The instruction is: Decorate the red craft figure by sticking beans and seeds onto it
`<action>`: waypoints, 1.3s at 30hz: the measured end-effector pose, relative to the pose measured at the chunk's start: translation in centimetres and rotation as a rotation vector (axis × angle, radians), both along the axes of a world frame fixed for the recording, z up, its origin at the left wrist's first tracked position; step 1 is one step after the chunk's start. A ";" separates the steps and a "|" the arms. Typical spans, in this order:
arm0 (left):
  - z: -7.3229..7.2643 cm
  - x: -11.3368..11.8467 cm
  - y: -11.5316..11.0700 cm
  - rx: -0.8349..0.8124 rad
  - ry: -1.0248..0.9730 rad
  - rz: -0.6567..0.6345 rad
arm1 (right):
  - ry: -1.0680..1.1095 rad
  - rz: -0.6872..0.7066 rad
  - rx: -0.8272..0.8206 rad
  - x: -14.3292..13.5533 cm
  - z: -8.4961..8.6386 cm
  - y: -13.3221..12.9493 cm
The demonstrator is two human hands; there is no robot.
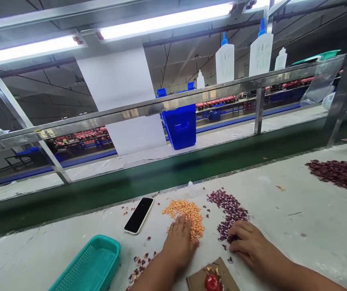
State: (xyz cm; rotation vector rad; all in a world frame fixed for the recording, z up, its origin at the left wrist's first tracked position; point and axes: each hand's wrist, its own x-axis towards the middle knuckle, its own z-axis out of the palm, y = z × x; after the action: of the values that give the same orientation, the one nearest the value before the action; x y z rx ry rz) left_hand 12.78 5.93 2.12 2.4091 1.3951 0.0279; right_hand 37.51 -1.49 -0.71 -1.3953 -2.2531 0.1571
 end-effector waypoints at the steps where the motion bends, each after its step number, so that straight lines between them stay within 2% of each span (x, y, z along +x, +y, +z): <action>1: 0.1 -0.4 -0.4 -0.005 -0.001 -0.015 | -0.005 0.008 -0.007 -0.2 0.2 -0.1; 4: 0.5 -2.2 -1.1 0.069 -0.105 -0.009 | -0.020 0.037 -0.029 -0.7 0.5 -0.4; 7: 1.0 -4.1 -1.4 0.216 -0.311 0.091 | -0.047 0.059 -0.051 -1.4 0.5 -0.5; 10: 1.7 -5.0 -2.2 0.210 -0.380 0.165 | -0.072 0.081 -0.061 -2.0 0.2 -0.4; 14: 2.1 -4.5 -3.6 0.129 -0.234 0.105 | -0.113 0.077 -0.026 -2.2 -0.4 -0.3; 18: 1.3 -3.7 -4.2 0.130 0.031 0.014 | -0.032 0.046 -0.042 -2.1 -0.8 -0.4; 20: 0.7 -3.4 -4.1 0.129 0.092 0.003 | 0.142 0.030 -0.156 -2.1 -0.9 -0.4; 23: 0.3 -3.0 -3.8 0.128 0.145 0.007 | 0.527 -0.020 -0.443 -2.3 -0.8 -0.3; 28: 1.5 -3.1 -4.1 0.139 0.151 -0.010 | 0.940 -0.051 -0.738 -2.8 -0.2 -0.5; 31: 2.0 -3.1 -4.9 0.108 0.005 0.011 | 1.263 -0.060 -0.866 -3.5 0.5 -0.8; 35: 1.6 -1.8 -6.3 0.044 -0.219 0.002 | 1.467 -0.041 -0.915 -5.4 1.4 -1.6; 39: 0.8 -0.1 -7.3 0.086 -0.449 -0.086 | 1.631 0.116 -1.063 -7.8 1.5 -2.5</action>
State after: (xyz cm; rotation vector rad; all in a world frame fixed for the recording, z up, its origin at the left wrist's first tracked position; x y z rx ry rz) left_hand 12.72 -1.35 2.89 2.3316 1.1008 0.5802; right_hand 29.73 -4.04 0.78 -0.7699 -0.7206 1.8824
